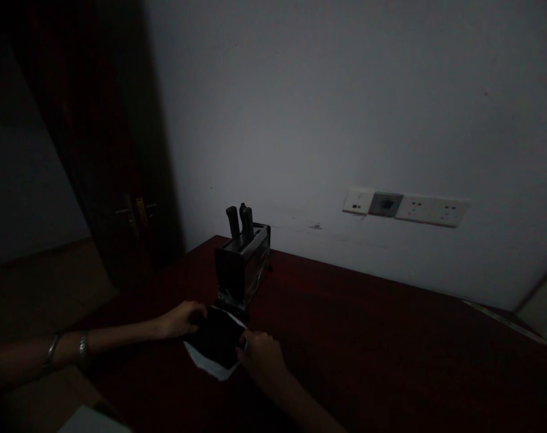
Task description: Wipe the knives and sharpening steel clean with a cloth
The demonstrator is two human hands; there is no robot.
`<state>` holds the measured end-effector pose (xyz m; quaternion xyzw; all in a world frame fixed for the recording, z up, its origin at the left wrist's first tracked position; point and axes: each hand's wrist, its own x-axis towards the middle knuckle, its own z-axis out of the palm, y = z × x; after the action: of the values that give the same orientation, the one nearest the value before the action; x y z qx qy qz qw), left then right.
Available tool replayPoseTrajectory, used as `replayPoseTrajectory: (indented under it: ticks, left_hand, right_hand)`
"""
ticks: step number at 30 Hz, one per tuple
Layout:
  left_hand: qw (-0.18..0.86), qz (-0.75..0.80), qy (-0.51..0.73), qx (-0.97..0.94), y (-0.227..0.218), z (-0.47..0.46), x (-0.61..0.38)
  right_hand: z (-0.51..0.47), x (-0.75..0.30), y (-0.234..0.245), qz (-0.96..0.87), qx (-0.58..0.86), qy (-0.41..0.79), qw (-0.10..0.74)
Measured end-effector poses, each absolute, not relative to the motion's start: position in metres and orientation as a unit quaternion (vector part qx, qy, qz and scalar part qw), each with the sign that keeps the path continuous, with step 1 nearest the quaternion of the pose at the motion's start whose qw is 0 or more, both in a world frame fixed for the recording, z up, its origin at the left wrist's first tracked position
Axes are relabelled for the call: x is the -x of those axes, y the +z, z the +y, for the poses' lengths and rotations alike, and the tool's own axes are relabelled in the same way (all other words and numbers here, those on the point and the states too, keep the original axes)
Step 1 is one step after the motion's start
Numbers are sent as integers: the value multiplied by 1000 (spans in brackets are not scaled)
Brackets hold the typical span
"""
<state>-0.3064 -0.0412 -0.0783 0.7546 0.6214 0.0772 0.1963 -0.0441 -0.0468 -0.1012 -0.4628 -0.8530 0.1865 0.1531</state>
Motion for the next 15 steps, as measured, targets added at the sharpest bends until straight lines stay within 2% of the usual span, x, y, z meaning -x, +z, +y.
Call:
replayPoseTrajectory:
  ticks: [3,6,10,13,15]
  left_hand:
    - [168,634,71,-752,-79,-41,305]
    - [184,659,111,-721,-75,-36,304]
    - [215,667,284,-654,-45,-13,307]
    - [197,627,440,-612,1,12,311]
    - [200,599,498,-595,36,29,313]
  right_hand:
    - [-48,42,-102,-856,459,180,155]
    - [-48,37,-103,-860,427,202,195]
    - [-41,21,-101,-840,394,257,271]
    - [-30,1,-101,-812,395,293,314]
    - [-23,-15,-102,-790,408,318,330]
